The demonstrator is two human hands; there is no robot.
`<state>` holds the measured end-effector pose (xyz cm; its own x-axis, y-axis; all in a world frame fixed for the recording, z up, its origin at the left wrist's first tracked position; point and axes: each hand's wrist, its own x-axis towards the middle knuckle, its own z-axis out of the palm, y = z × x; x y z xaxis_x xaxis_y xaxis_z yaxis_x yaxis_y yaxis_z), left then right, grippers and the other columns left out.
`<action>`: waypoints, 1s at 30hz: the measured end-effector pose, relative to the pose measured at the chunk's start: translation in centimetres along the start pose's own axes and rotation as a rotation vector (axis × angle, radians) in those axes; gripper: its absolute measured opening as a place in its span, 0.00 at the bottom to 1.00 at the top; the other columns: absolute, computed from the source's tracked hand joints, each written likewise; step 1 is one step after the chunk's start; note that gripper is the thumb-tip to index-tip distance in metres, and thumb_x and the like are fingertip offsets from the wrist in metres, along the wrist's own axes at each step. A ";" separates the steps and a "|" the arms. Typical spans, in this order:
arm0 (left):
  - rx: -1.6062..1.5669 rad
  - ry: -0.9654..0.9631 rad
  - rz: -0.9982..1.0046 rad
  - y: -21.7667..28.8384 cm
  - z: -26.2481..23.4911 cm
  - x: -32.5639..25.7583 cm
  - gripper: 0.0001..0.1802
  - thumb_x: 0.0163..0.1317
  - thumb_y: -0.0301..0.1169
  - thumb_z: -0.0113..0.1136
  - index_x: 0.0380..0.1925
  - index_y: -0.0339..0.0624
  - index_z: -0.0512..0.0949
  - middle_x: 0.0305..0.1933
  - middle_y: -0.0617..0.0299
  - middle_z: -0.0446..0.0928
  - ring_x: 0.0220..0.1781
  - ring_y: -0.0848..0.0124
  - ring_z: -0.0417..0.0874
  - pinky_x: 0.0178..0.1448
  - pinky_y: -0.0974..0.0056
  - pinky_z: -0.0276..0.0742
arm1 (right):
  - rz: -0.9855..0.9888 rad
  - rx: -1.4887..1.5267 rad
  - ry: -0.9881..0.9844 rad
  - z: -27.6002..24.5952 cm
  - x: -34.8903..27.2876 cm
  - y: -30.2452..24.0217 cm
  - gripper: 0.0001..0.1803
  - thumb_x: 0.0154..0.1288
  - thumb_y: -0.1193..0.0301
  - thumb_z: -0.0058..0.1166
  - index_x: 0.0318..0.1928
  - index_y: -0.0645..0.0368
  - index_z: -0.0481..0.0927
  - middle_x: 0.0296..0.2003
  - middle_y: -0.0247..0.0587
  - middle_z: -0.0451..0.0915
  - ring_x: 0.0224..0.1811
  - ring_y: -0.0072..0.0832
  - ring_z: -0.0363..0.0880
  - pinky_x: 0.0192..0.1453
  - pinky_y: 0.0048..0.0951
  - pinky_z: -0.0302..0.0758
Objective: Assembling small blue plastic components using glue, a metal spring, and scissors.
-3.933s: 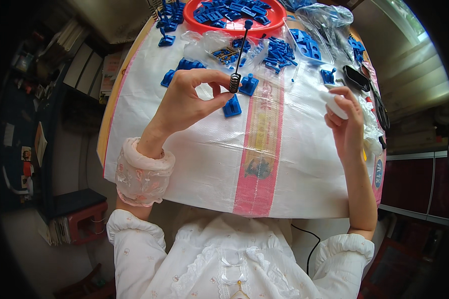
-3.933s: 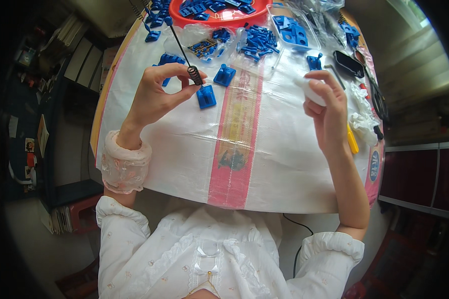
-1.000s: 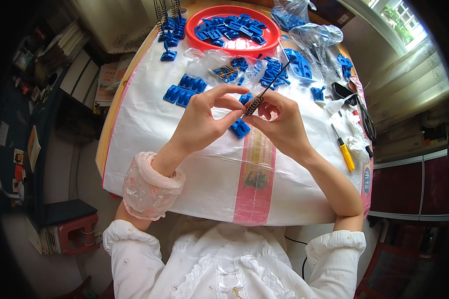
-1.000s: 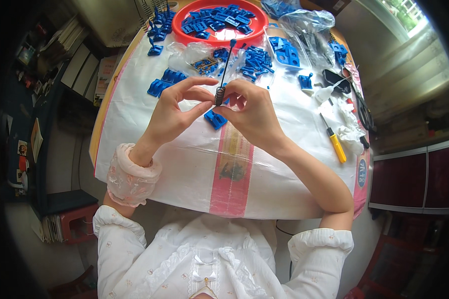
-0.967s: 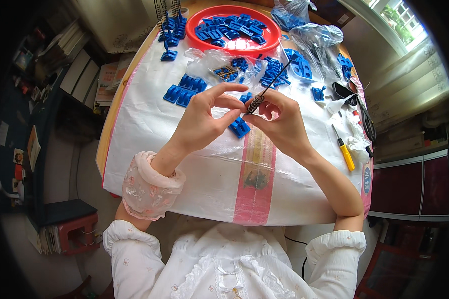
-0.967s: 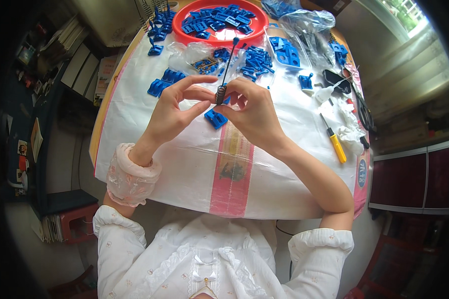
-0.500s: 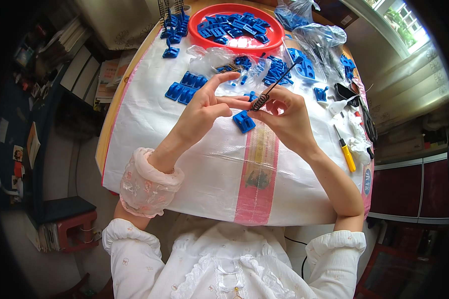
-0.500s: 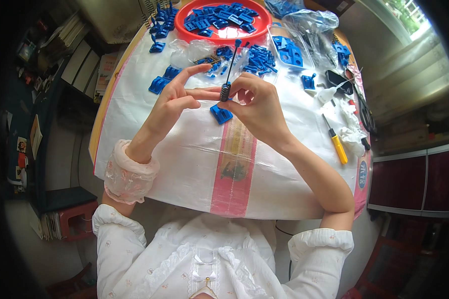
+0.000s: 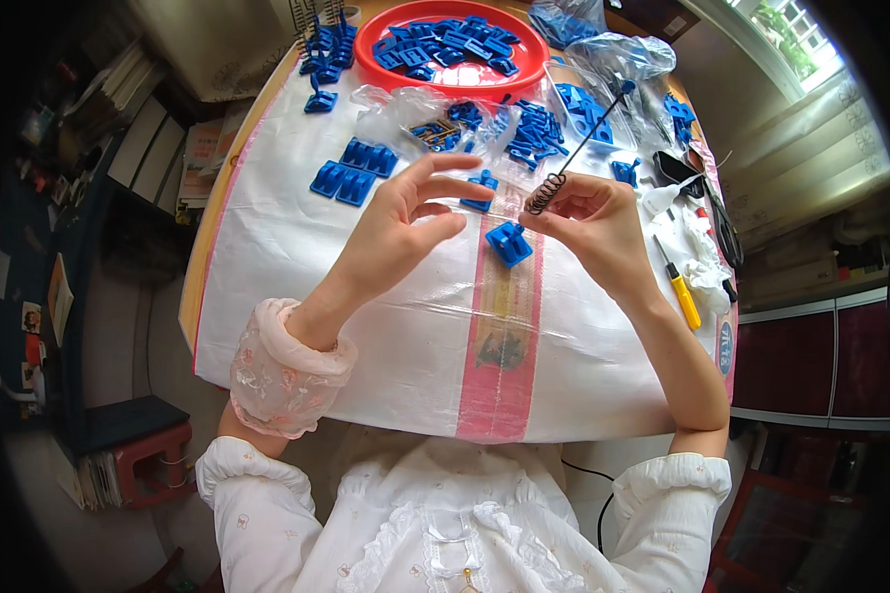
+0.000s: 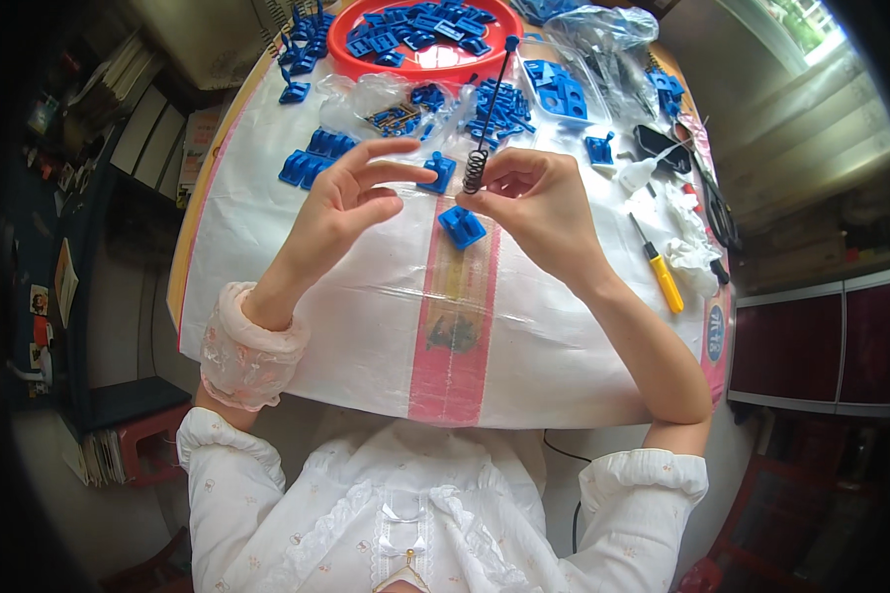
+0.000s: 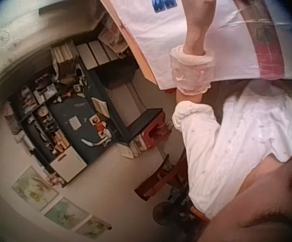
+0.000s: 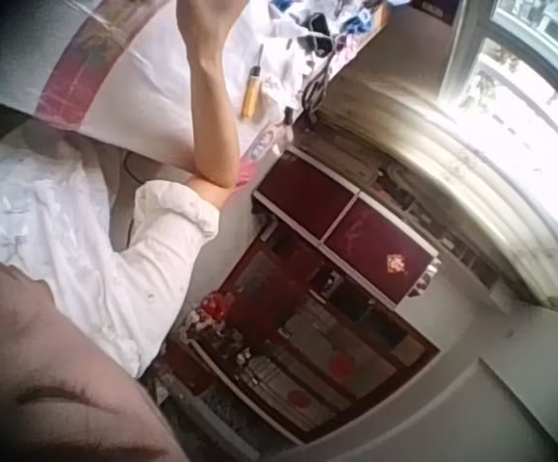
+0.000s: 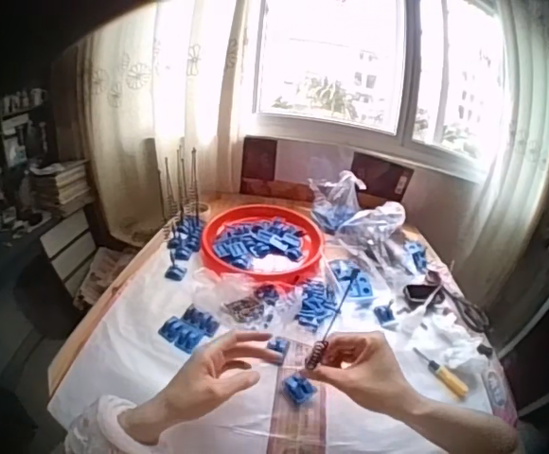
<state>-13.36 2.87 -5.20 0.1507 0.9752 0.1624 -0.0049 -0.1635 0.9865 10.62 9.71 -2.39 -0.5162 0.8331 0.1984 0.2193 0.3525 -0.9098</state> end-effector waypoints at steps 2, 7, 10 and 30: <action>0.126 -0.006 0.038 -0.5 1.3 -0.4 0.25 0.66 0.22 0.63 0.64 0.43 0.78 0.59 0.58 0.84 0.62 0.71 0.83 0.60 0.66 0.78 | 0.021 0.003 0.020 -1.0 -0.8 0.3 0.05 0.59 0.78 0.73 0.35 0.63 0.89 0.30 0.32 0.88 0.31 0.13 0.81 0.36 0.18 0.77; 0.409 -0.047 0.093 -1.2 4.8 -1.2 0.24 0.63 0.28 0.72 0.60 0.45 0.82 0.54 0.63 0.82 0.49 0.73 0.81 0.49 0.67 0.80 | 0.063 0.017 0.054 -2.5 -3.0 1.1 0.05 0.59 0.77 0.74 0.34 0.62 0.89 0.30 0.32 0.88 0.31 0.13 0.82 0.37 0.18 0.76; 0.486 -0.094 0.056 -0.7 5.7 -1.7 0.29 0.62 0.30 0.73 0.63 0.42 0.78 0.50 0.58 0.79 0.47 0.68 0.80 0.49 0.65 0.80 | 0.078 0.001 0.057 -2.9 -3.8 0.9 0.05 0.59 0.77 0.74 0.33 0.61 0.88 0.30 0.31 0.87 0.32 0.13 0.82 0.37 0.18 0.75; 0.753 0.023 0.216 -3.1 10.2 2.3 0.27 0.55 0.43 0.79 0.50 0.42 0.82 0.43 0.57 0.79 0.45 0.59 0.84 0.49 0.56 0.81 | 0.097 -0.018 0.251 -4.3 -5.4 2.2 0.09 0.59 0.76 0.75 0.35 0.61 0.85 0.30 0.29 0.85 0.34 0.12 0.81 0.38 0.16 0.74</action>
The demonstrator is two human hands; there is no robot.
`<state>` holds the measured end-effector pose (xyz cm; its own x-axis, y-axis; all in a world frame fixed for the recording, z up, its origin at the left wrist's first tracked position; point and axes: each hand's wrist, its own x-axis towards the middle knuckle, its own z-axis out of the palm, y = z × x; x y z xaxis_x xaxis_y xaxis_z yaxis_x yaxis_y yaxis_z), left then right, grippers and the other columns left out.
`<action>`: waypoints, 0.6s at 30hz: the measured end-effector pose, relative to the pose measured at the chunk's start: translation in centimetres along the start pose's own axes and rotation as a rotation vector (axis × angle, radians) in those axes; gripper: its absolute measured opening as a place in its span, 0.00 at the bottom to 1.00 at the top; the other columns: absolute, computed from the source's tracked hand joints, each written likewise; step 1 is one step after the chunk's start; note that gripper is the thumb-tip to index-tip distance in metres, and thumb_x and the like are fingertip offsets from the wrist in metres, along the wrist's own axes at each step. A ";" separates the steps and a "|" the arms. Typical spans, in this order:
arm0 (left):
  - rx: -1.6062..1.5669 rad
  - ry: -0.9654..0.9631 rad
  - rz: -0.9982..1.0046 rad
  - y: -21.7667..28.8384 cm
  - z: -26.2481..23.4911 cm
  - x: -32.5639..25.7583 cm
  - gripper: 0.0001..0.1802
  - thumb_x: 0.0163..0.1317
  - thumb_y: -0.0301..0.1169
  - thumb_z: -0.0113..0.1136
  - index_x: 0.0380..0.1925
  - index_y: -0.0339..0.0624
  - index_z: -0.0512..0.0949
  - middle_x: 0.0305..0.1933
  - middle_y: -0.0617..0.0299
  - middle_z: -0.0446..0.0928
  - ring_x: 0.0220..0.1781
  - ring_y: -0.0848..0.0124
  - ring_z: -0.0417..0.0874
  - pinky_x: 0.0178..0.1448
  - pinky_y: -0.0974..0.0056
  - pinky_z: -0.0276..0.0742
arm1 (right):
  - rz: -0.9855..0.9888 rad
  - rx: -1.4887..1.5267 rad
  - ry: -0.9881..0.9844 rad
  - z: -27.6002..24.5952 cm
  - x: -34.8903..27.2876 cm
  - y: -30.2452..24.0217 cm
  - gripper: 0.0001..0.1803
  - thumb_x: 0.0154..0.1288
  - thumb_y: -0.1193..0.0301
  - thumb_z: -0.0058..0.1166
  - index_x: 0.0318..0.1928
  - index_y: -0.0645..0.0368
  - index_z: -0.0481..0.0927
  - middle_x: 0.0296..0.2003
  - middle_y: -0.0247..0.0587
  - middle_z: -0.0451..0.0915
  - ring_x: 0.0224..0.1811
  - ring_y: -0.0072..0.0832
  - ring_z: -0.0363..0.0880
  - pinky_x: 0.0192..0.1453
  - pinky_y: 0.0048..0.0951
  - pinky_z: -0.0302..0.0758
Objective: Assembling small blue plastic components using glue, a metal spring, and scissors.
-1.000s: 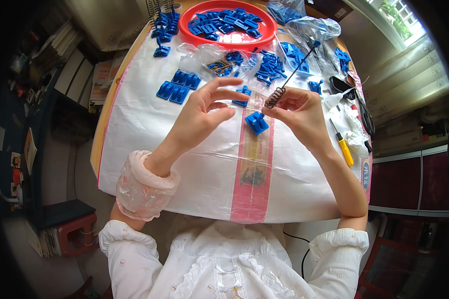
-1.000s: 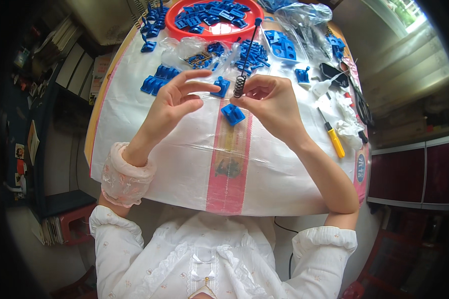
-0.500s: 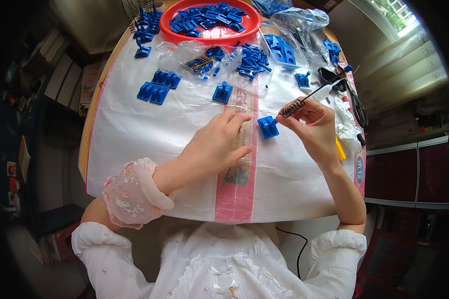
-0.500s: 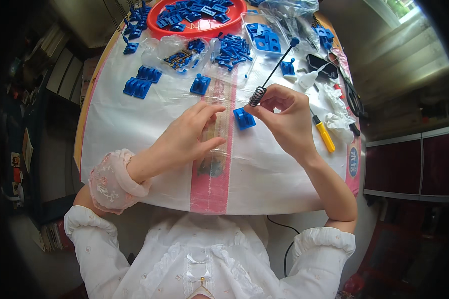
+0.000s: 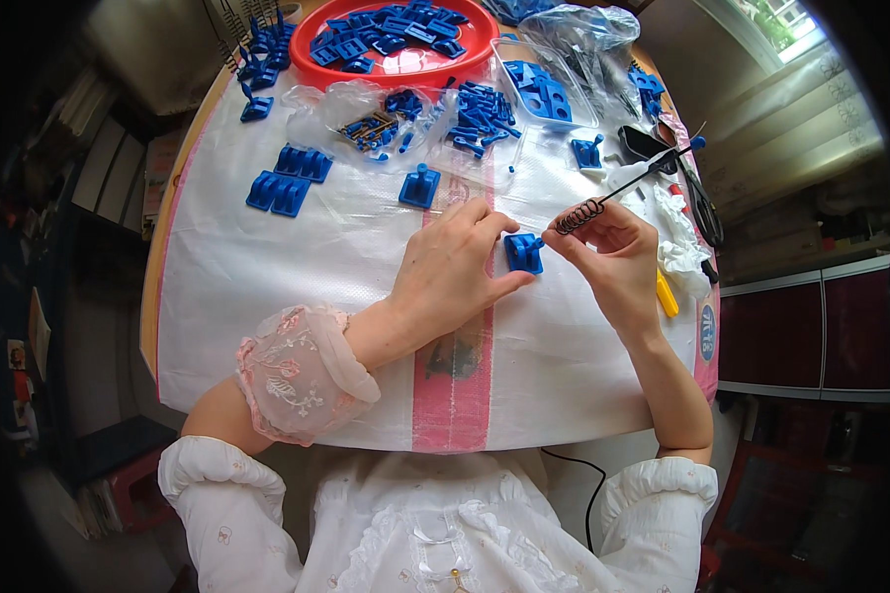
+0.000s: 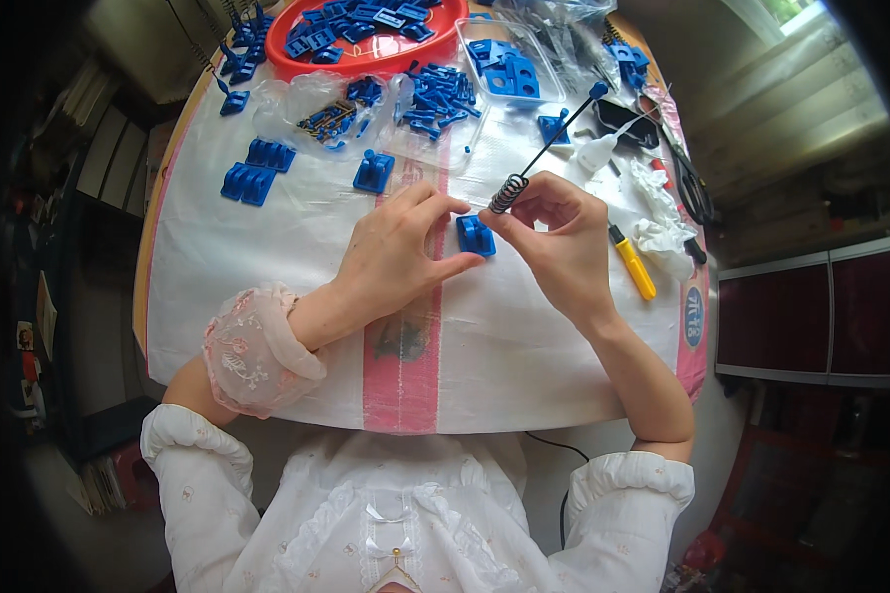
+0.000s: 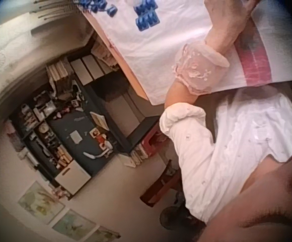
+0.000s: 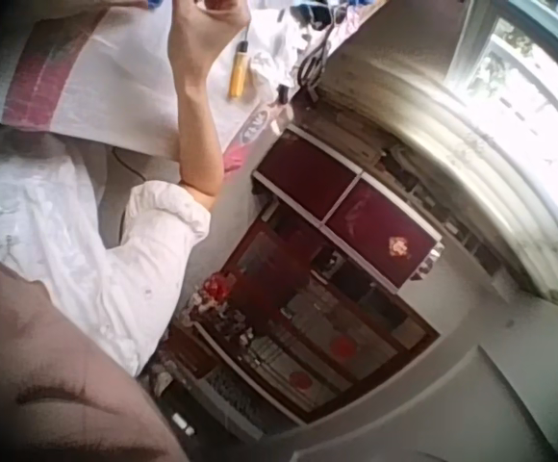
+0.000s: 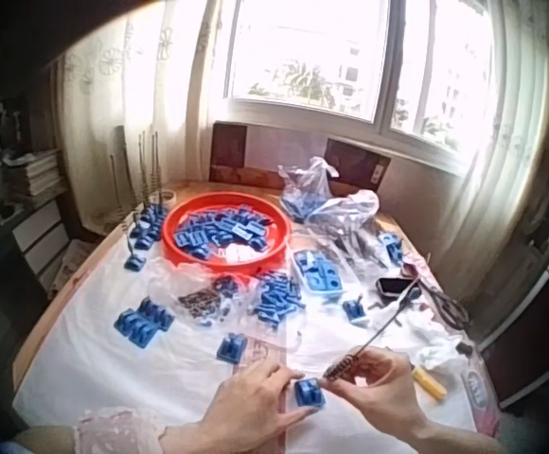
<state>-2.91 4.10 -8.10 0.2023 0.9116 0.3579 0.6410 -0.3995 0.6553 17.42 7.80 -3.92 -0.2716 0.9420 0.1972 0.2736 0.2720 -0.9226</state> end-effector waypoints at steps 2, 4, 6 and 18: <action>-0.012 -0.007 -0.007 -0.3 0.2 0.2 0.25 0.55 0.41 0.79 0.50 0.43 0.83 0.42 0.58 0.79 0.44 0.60 0.84 0.48 0.56 0.81 | 0.003 0.018 0.011 0.1 0.0 0.1 0.09 0.59 0.77 0.75 0.36 0.61 0.85 0.30 0.28 0.85 0.33 0.12 0.80 0.38 0.17 0.74; -0.026 -0.012 -0.013 -0.5 0.2 0.4 0.23 0.55 0.39 0.78 0.49 0.44 0.84 0.42 0.59 0.79 0.43 0.60 0.84 0.47 0.57 0.81 | 0.009 0.039 0.010 0.1 0.1 0.2 0.09 0.59 0.77 0.75 0.36 0.61 0.86 0.30 0.28 0.85 0.33 0.12 0.79 0.38 0.17 0.74; -0.047 -0.018 -0.019 -0.6 0.2 0.4 0.22 0.55 0.37 0.78 0.48 0.45 0.84 0.42 0.59 0.79 0.43 0.61 0.84 0.47 0.57 0.81 | 0.023 0.061 -0.002 0.1 0.1 0.3 0.08 0.59 0.78 0.75 0.37 0.62 0.86 0.31 0.28 0.85 0.33 0.12 0.78 0.38 0.17 0.74; -0.046 -0.019 -0.005 -1.0 0.3 0.4 0.20 0.54 0.36 0.77 0.47 0.46 0.85 0.40 0.59 0.79 0.42 0.62 0.84 0.45 0.58 0.81 | -0.181 -0.193 -0.047 -0.4 0.3 0.2 0.08 0.59 0.79 0.74 0.38 0.67 0.88 0.34 0.33 0.82 0.32 0.15 0.74 0.36 0.20 0.71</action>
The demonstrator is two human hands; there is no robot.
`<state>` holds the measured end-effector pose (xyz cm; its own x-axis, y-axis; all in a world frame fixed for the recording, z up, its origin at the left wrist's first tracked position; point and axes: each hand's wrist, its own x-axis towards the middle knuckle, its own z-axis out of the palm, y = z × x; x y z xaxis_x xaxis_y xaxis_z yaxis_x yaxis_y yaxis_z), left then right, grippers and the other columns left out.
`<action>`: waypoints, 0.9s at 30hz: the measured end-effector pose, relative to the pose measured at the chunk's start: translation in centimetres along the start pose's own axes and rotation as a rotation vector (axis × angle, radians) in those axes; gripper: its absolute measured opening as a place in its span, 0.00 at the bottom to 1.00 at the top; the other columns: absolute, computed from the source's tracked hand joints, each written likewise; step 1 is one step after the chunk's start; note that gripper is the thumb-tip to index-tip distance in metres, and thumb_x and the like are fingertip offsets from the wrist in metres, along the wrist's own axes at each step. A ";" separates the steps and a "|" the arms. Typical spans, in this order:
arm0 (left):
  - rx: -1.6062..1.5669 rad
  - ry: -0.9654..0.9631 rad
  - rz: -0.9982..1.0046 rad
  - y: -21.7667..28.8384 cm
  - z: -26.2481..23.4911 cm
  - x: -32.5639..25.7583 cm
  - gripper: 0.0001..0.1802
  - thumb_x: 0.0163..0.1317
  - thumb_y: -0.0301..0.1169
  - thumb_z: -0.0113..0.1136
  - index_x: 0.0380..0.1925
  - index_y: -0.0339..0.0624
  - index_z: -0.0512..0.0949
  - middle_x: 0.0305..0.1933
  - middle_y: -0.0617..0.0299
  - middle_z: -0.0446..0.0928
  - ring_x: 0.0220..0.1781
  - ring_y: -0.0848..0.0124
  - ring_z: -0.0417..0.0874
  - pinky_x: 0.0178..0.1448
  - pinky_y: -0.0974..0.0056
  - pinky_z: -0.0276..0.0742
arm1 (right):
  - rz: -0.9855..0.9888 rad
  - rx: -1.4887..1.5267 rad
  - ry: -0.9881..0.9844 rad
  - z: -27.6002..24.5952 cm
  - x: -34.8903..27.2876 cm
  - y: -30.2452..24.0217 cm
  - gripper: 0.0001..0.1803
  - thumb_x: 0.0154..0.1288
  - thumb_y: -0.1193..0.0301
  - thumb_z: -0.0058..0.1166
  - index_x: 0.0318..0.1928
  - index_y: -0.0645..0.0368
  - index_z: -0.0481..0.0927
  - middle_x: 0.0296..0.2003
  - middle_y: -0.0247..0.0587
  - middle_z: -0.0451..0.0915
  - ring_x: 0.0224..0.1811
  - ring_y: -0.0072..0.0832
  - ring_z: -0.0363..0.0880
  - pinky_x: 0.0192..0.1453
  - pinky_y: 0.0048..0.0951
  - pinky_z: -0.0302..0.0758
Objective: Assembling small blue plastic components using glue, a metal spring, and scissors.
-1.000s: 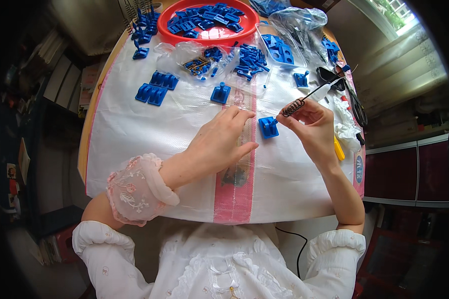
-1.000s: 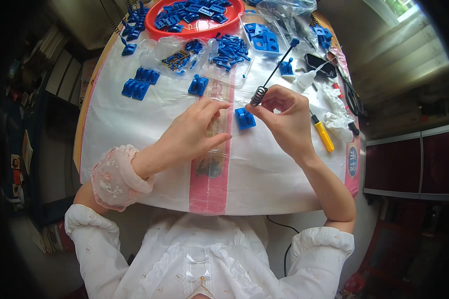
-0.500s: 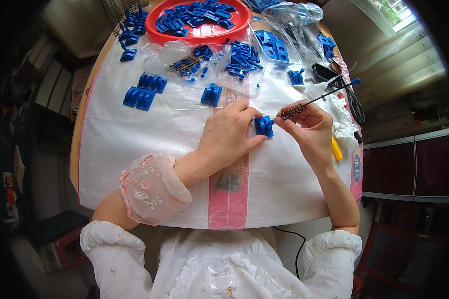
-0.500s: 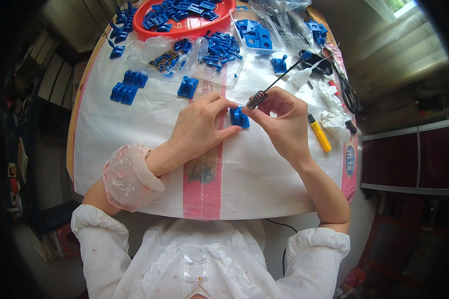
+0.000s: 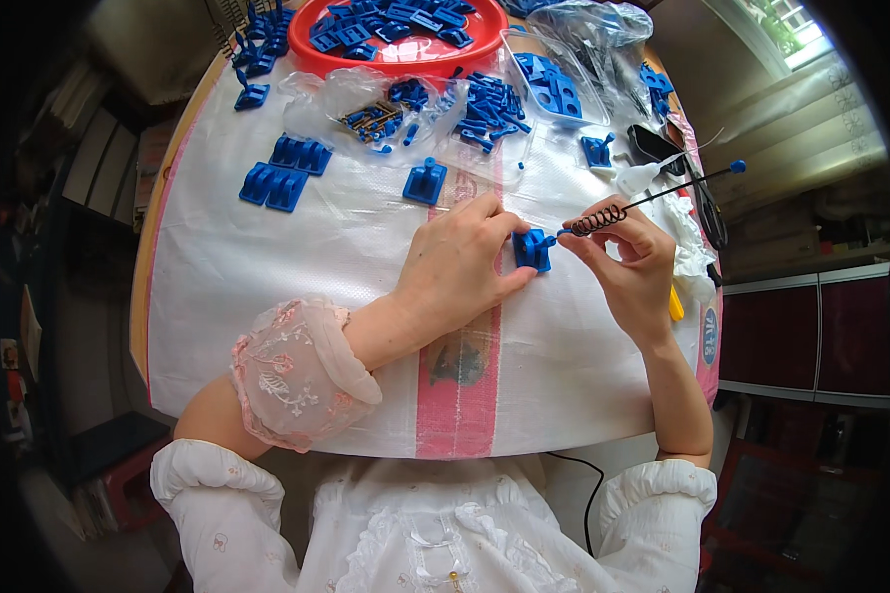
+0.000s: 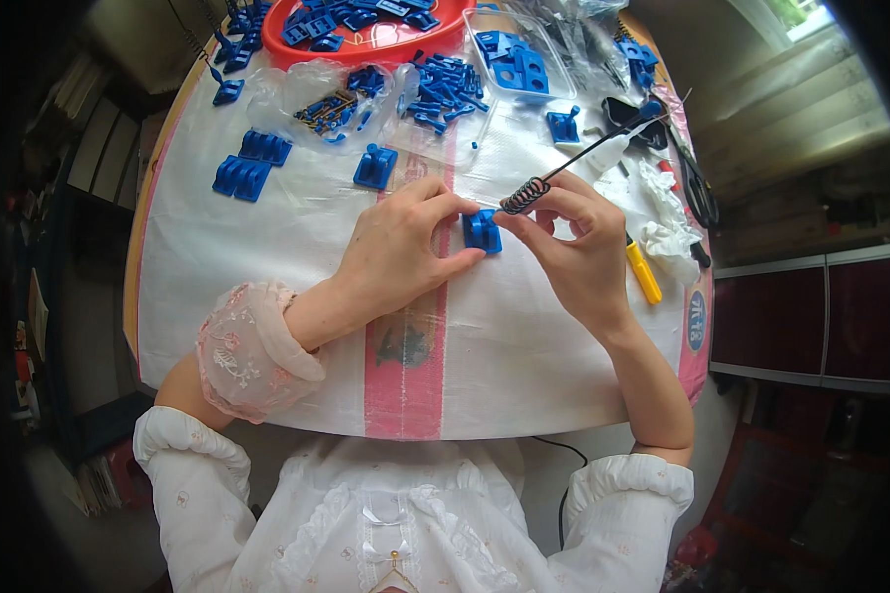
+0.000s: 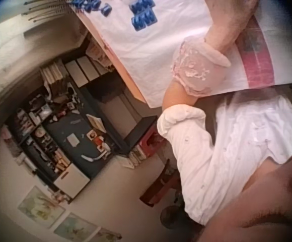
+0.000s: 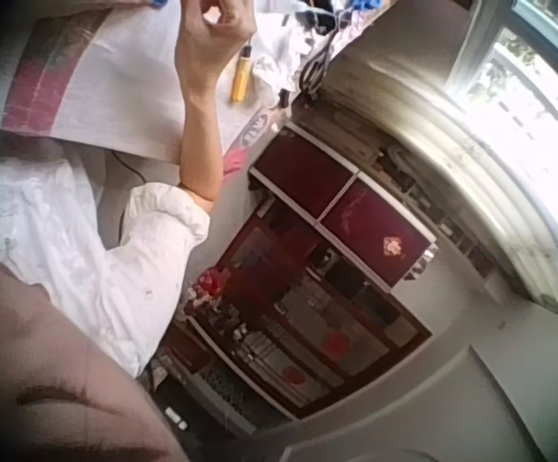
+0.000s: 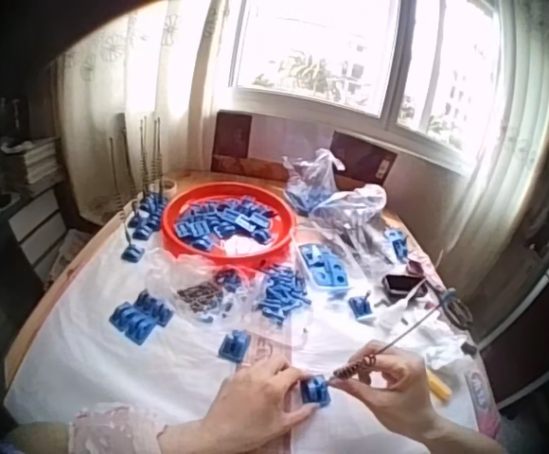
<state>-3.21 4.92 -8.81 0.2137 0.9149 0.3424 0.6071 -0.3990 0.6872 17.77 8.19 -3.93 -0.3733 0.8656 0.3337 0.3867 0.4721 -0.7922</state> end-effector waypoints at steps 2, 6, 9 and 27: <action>-0.001 0.010 0.010 0.0 0.0 0.0 0.20 0.54 0.36 0.78 0.47 0.46 0.85 0.40 0.59 0.79 0.42 0.61 0.84 0.45 0.58 0.81 | 0.007 0.031 -0.018 -0.1 -0.1 0.2 0.08 0.60 0.79 0.73 0.39 0.66 0.89 0.35 0.33 0.82 0.32 0.16 0.74 0.36 0.20 0.71; -0.004 0.008 0.012 0.0 -0.1 0.0 0.20 0.54 0.36 0.78 0.47 0.46 0.85 0.40 0.59 0.79 0.42 0.60 0.84 0.45 0.57 0.81 | 0.024 0.045 -0.056 -0.1 -0.1 0.4 0.07 0.61 0.81 0.71 0.41 0.66 0.89 0.36 0.34 0.83 0.34 0.16 0.76 0.37 0.21 0.72; -0.004 0.004 0.013 -0.1 -0.1 0.0 0.20 0.54 0.36 0.78 0.47 0.46 0.85 0.40 0.58 0.79 0.42 0.60 0.84 0.45 0.57 0.81 | 0.044 0.068 -0.072 -0.1 0.0 0.5 0.08 0.61 0.82 0.70 0.42 0.65 0.90 0.37 0.35 0.84 0.35 0.17 0.77 0.38 0.22 0.72; -0.001 0.009 0.019 -0.3 -0.1 0.0 0.20 0.54 0.37 0.78 0.46 0.46 0.86 0.41 0.59 0.79 0.43 0.60 0.85 0.46 0.56 0.82 | 0.018 -0.009 -0.088 0.1 -0.1 0.9 0.10 0.58 0.83 0.71 0.41 0.61 0.92 0.36 0.33 0.83 0.36 0.19 0.78 0.38 0.23 0.72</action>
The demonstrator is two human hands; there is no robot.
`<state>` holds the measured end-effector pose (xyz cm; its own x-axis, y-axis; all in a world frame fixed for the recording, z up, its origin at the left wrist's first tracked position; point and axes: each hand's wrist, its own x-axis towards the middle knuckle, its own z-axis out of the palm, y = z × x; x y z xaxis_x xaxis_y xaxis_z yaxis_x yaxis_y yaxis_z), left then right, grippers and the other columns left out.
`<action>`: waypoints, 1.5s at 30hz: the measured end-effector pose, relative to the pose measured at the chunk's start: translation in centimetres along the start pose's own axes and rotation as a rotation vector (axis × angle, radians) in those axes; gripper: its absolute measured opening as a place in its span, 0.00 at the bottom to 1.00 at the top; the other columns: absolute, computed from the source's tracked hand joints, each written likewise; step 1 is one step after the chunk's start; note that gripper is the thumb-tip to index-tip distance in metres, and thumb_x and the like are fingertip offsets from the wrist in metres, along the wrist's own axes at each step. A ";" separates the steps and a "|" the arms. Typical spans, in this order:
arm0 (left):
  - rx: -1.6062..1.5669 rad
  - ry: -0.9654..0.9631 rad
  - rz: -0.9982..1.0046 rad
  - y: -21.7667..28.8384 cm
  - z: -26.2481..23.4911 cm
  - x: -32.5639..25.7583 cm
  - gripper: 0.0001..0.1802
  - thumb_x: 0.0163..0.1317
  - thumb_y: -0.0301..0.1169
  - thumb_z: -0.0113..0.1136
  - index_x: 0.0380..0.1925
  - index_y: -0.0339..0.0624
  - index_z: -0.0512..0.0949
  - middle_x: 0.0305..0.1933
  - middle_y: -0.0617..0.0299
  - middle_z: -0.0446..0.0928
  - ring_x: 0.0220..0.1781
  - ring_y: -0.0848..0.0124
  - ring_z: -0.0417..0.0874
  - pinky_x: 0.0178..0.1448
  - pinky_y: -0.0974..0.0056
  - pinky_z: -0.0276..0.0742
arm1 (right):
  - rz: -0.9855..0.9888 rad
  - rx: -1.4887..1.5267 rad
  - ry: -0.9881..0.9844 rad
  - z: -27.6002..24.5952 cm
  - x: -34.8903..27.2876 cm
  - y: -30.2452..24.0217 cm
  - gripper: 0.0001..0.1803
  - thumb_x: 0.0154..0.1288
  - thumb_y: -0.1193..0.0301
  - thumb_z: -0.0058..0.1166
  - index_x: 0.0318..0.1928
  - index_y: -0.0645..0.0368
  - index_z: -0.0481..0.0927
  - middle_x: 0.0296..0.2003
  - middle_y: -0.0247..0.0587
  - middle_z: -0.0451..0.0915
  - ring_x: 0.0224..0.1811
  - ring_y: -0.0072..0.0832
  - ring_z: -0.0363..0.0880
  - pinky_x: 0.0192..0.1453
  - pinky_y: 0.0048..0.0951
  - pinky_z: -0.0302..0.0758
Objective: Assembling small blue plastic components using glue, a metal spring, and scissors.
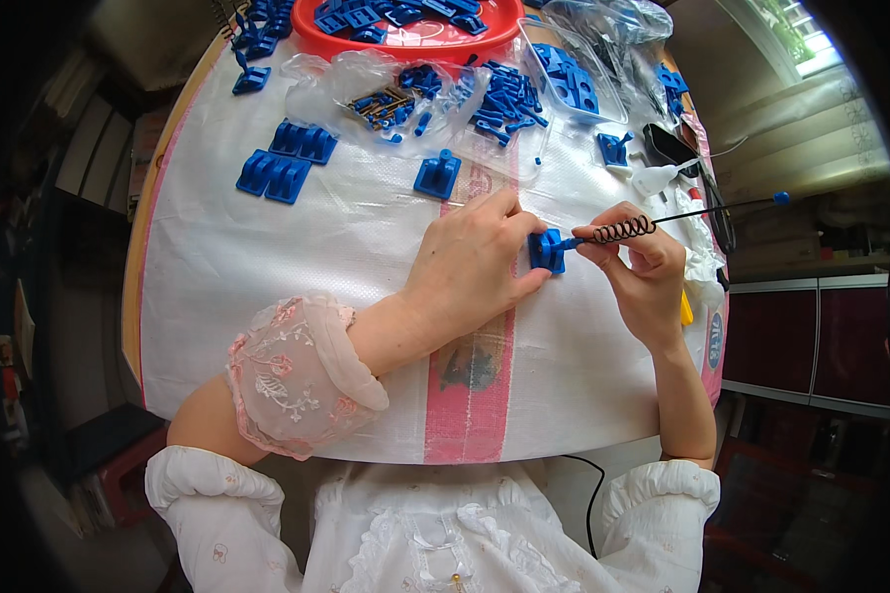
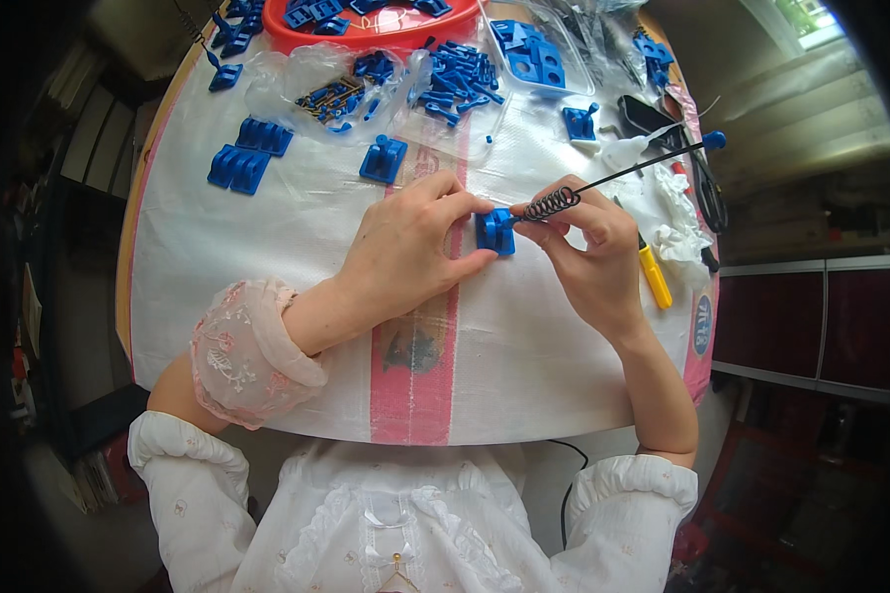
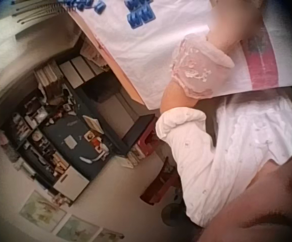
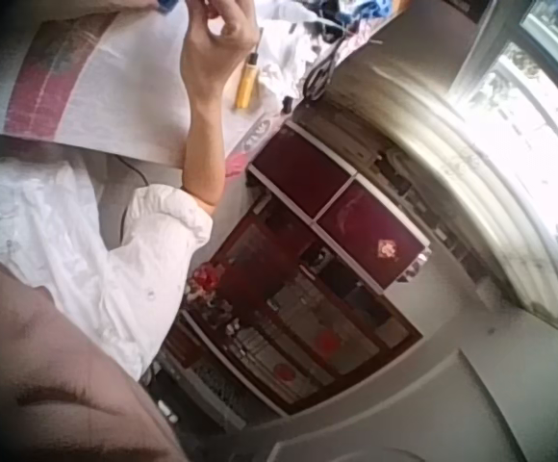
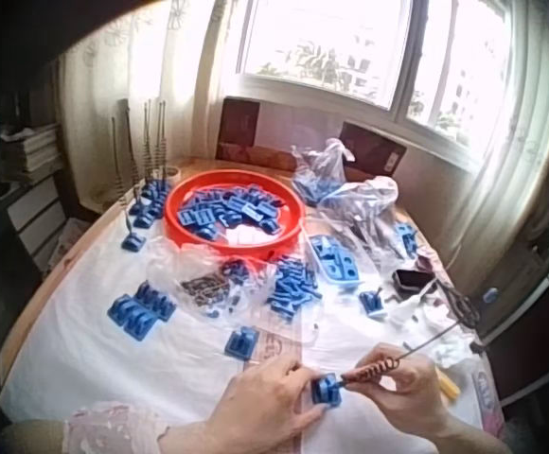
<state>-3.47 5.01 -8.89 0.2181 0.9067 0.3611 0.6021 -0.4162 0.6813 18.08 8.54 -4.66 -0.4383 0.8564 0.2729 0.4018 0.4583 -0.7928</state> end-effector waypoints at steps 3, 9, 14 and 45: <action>-0.002 0.001 -0.002 0.0 0.0 0.0 0.20 0.54 0.37 0.78 0.46 0.46 0.86 0.41 0.58 0.79 0.43 0.59 0.85 0.46 0.56 0.82 | -0.006 -0.047 -0.053 -0.3 -0.1 0.1 0.15 0.59 0.90 0.66 0.46 0.66 0.90 0.40 0.37 0.83 0.41 0.19 0.80 0.46 0.21 0.78; 0.000 0.006 0.006 -0.1 0.1 0.0 0.21 0.54 0.37 0.78 0.47 0.47 0.85 0.42 0.58 0.79 0.44 0.58 0.85 0.46 0.56 0.82 | -0.025 -0.021 0.020 0.2 0.0 0.2 0.10 0.57 0.82 0.71 0.40 0.60 0.92 0.35 0.33 0.83 0.36 0.19 0.78 0.37 0.23 0.72; 0.008 -0.012 -0.003 0.0 0.0 0.0 0.21 0.54 0.38 0.78 0.47 0.46 0.85 0.43 0.58 0.79 0.45 0.59 0.85 0.47 0.56 0.82 | -0.020 -0.013 0.020 0.3 0.0 0.3 0.11 0.57 0.83 0.71 0.40 0.59 0.92 0.35 0.33 0.83 0.35 0.19 0.78 0.37 0.23 0.72; 0.002 -0.008 -0.003 0.0 0.0 0.1 0.19 0.54 0.37 0.77 0.46 0.46 0.86 0.42 0.58 0.80 0.43 0.59 0.85 0.46 0.56 0.82 | -0.025 -0.014 0.028 0.4 0.1 0.4 0.11 0.55 0.82 0.72 0.39 0.57 0.93 0.34 0.31 0.83 0.34 0.19 0.77 0.35 0.24 0.68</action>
<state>-3.47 5.10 -8.89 0.2225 0.9085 0.3537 0.6046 -0.4132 0.6810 17.89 8.70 -5.14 -0.4260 0.8506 0.3081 0.4019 0.4830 -0.7779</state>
